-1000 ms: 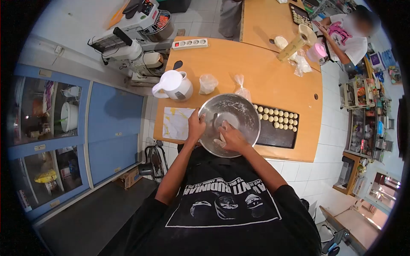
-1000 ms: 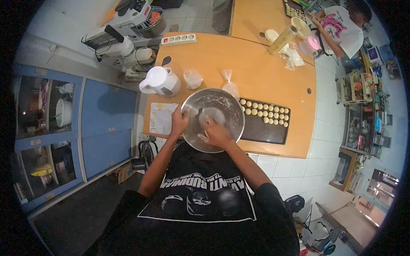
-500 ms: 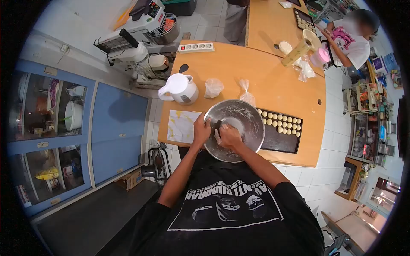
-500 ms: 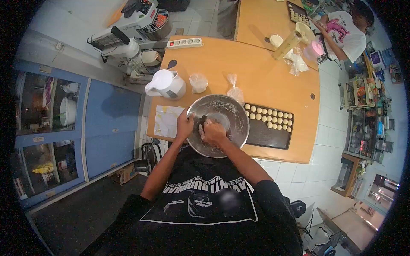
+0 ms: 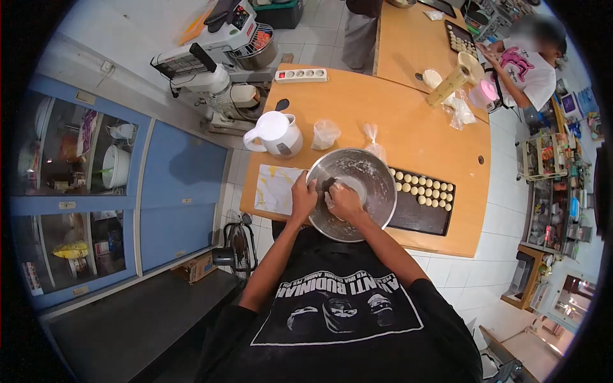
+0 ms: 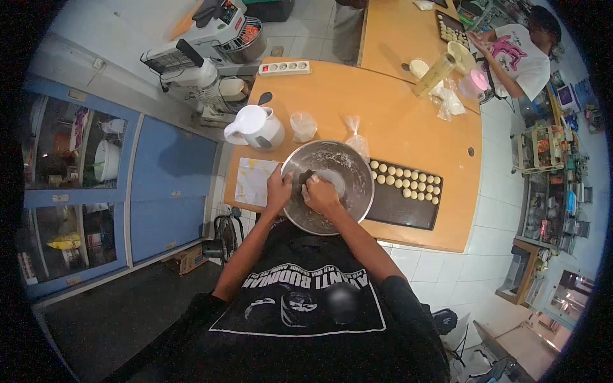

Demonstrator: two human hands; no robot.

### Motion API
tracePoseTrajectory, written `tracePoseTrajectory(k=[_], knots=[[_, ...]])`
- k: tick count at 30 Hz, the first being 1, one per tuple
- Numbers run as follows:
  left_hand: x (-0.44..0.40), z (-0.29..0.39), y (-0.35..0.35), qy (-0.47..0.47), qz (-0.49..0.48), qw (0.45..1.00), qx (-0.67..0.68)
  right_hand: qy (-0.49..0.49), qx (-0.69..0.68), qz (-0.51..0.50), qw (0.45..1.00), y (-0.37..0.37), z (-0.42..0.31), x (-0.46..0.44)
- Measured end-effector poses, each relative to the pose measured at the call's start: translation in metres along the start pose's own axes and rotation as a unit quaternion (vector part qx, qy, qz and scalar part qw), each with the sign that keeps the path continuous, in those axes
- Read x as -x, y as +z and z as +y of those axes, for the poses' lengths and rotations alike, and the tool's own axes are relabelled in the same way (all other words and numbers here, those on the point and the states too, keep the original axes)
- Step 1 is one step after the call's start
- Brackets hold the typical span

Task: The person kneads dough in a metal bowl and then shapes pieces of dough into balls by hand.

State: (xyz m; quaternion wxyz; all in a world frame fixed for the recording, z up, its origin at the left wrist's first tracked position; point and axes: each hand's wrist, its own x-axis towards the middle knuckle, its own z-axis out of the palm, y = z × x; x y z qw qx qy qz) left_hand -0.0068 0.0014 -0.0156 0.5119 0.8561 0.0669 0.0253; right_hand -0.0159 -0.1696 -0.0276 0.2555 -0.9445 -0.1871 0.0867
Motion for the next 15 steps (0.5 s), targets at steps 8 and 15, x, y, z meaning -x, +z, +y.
tracePoseTrajectory(k=[8,15], knots=[[0.003,-0.010,0.003,-0.005,0.006,1.000,-0.010,-0.062,-0.039,0.003,0.997,-0.031,0.009,0.037],[0.002,0.014,-0.005,0.010,-0.009,1.000,0.017,-0.080,-0.046,-0.098,0.991,-0.031,-0.002,0.041]])
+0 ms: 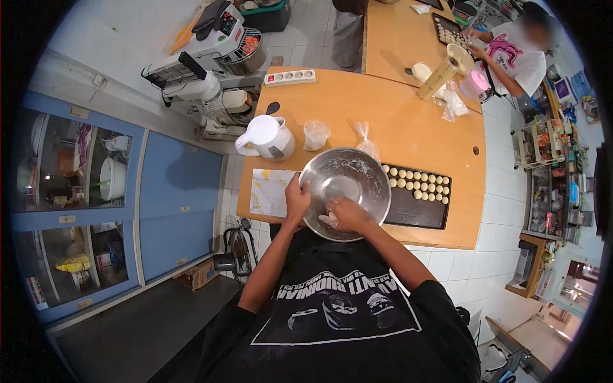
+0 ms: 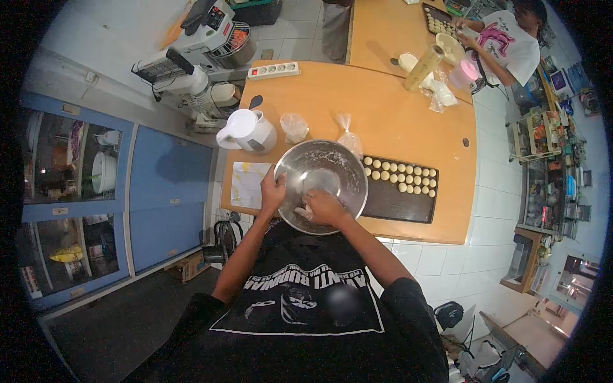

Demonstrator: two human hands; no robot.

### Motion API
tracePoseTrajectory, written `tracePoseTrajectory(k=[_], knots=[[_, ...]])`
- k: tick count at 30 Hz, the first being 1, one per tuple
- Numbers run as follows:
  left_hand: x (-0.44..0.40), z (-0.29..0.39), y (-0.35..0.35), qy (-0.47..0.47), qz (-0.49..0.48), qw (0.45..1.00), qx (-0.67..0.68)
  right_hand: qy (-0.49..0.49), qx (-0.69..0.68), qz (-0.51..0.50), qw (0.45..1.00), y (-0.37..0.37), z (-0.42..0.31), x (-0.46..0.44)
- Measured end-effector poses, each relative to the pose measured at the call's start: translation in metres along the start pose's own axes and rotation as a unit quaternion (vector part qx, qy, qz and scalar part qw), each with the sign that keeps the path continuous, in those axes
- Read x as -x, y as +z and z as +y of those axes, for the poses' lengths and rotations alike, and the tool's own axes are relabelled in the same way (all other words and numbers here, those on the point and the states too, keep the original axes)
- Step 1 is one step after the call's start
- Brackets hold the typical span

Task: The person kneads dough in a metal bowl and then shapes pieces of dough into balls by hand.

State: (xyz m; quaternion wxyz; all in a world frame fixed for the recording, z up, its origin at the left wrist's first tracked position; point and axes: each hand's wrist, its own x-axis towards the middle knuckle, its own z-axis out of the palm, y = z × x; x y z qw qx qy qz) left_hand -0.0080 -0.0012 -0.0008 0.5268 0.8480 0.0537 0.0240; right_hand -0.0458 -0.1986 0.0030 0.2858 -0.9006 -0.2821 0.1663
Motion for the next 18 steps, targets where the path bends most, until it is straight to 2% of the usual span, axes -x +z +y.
tracePoseTrajectory(k=[2,8,11,13,18], knots=[[-0.001,0.000,0.001,0.007,0.001,1.000,-0.002,-0.004,0.003,0.019,1.000,0.008,-0.003,-0.005],[-0.003,-0.015,0.002,-0.016,-0.011,0.999,-0.044,0.083,0.062,-0.014,0.995,0.022,-0.007,-0.035],[-0.005,-0.013,0.004,-0.028,-0.014,0.999,-0.026,0.132,0.060,0.015,0.989,0.021,-0.008,-0.045],[-0.003,-0.005,0.004,-0.036,0.002,0.999,0.016,0.170,0.037,-0.032,0.984,0.006,-0.015,-0.050],[-0.002,0.003,0.001,-0.058,0.004,0.998,0.009,0.188,0.040,-0.009,0.981,0.018,-0.003,-0.058]])
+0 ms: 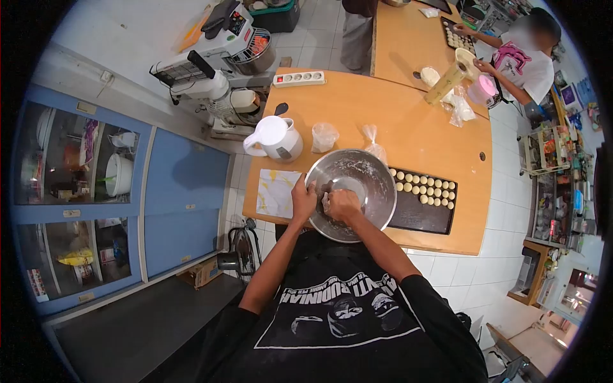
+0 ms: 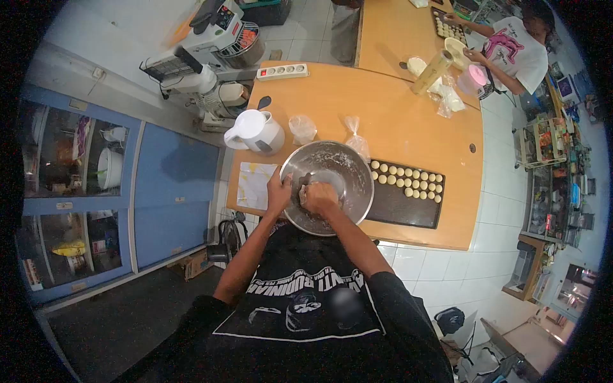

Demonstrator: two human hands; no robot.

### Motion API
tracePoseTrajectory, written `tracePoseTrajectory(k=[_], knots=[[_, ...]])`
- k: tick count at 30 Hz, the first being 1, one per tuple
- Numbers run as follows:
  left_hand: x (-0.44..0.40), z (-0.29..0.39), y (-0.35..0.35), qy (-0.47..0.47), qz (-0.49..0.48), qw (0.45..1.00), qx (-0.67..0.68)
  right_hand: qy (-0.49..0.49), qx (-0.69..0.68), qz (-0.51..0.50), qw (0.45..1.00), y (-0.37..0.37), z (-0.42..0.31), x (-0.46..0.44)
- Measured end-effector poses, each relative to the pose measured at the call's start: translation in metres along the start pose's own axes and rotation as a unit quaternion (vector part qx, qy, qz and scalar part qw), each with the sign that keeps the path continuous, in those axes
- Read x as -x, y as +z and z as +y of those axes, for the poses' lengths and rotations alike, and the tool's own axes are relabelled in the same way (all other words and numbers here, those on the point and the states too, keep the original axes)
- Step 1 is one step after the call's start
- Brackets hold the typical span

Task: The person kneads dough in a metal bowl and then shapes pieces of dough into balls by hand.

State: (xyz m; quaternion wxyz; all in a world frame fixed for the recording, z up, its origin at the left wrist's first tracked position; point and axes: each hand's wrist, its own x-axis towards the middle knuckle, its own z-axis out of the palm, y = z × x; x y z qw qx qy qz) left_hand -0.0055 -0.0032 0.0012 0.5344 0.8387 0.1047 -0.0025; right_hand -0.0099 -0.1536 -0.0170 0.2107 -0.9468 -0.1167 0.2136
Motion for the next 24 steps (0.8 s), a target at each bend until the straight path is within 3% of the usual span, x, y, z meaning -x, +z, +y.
tracePoseTrajectory(k=[8,10,14,16,17,19,20,24], knots=[[-0.003,-0.024,0.004,0.032,0.010,0.999,-0.008,0.050,-0.112,0.017,0.992,-0.017,0.009,-0.002],[-0.002,-0.027,0.004,0.023,0.020,1.000,-0.003,-0.005,-0.233,0.119,0.965,-0.022,0.017,0.001],[0.003,-0.025,0.003,0.027,0.022,0.999,0.007,-0.108,-0.139,0.171,0.969,-0.045,0.021,0.030],[0.002,-0.028,0.003,0.047,0.011,0.999,-0.013,-0.083,-0.069,0.044,0.993,-0.060,0.015,0.036],[0.002,-0.029,0.004,0.047,0.009,0.999,-0.012,-0.080,-0.069,0.045,0.993,-0.054,0.015,0.038],[0.001,-0.024,0.002,0.044,-0.001,0.999,-0.013,-0.153,-0.014,0.157,0.976,-0.035,0.016,0.040],[0.001,-0.023,0.003,0.043,0.000,0.999,-0.013,-0.154,-0.014,0.156,0.976,-0.030,0.018,0.035],[0.004,-0.026,0.003,0.034,0.018,0.999,-0.010,-0.221,-0.040,0.059,0.973,-0.025,0.013,0.019]])
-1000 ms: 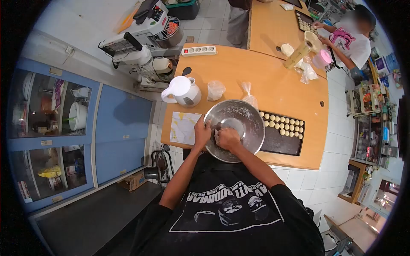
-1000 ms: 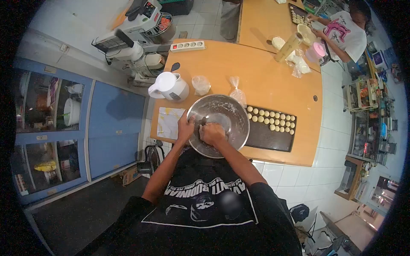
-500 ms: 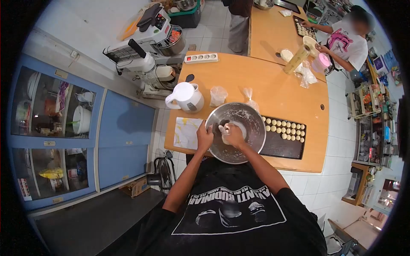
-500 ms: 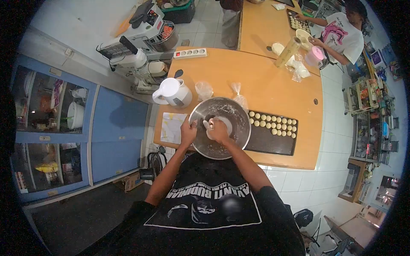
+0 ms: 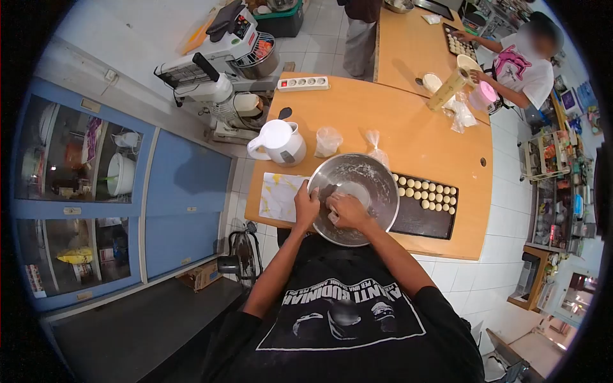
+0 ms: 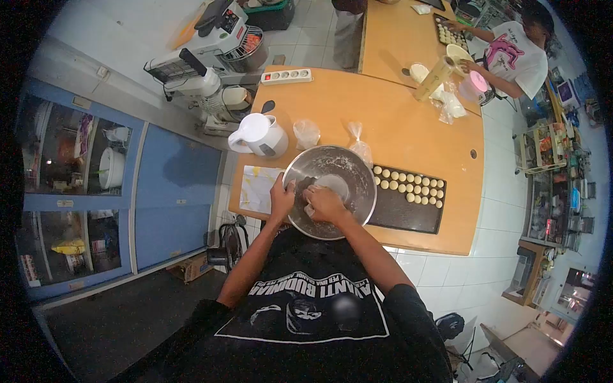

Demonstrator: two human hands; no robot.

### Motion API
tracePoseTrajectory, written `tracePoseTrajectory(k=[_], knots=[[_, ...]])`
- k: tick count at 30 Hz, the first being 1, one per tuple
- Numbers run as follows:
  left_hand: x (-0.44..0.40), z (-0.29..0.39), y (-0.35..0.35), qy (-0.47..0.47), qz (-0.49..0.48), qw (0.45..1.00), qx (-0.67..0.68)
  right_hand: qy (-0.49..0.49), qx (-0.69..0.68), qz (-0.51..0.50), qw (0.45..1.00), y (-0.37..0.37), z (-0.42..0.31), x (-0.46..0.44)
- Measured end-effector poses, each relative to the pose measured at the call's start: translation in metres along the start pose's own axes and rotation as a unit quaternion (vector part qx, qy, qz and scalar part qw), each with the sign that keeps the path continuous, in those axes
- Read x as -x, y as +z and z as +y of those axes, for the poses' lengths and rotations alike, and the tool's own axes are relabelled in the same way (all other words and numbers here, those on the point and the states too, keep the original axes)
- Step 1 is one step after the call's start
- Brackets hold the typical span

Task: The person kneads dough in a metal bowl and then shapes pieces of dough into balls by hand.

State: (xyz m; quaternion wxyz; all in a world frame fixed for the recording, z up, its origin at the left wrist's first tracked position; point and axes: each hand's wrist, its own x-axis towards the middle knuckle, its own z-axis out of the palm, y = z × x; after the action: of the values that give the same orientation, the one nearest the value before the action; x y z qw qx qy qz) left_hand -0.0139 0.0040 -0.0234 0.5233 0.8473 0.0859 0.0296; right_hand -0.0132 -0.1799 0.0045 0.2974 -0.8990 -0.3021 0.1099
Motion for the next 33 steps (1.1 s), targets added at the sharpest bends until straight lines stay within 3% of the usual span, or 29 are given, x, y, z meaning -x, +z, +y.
tracePoseTrajectory(k=[2,11,13,19,23,25,29,31,33], knots=[[0.002,0.001,0.000,-0.009,0.008,1.000,0.014,-0.007,0.015,-0.052,0.999,0.001,-0.002,-0.006],[0.000,0.005,0.003,-0.005,-0.003,1.000,-0.016,0.092,0.034,0.038,0.994,0.034,0.001,-0.029],[0.000,-0.012,0.012,0.008,0.036,0.998,-0.050,0.104,0.016,0.082,0.991,0.038,0.003,-0.031],[-0.002,-0.007,0.009,-0.005,0.013,1.000,-0.020,0.168,-0.003,0.071,0.983,0.033,0.004,-0.037],[0.000,-0.009,0.006,-0.034,-0.007,0.999,0.012,0.141,-0.032,-0.013,0.989,0.011,0.007,-0.028],[-0.002,0.002,0.003,-0.014,-0.023,1.000,0.004,-0.003,-0.010,-0.026,1.000,-0.002,0.010,-0.013],[-0.004,0.009,0.001,0.030,-0.024,0.999,0.002,0.014,-0.020,-0.042,0.999,-0.018,0.011,0.015],[-0.006,-0.010,0.009,0.083,0.012,0.996,-0.015,-0.004,0.077,0.047,0.996,-0.003,0.015,0.027],[-0.004,-0.005,0.007,0.069,-0.001,0.998,-0.006,-0.007,0.124,0.037,0.992,-0.004,0.017,0.033]])
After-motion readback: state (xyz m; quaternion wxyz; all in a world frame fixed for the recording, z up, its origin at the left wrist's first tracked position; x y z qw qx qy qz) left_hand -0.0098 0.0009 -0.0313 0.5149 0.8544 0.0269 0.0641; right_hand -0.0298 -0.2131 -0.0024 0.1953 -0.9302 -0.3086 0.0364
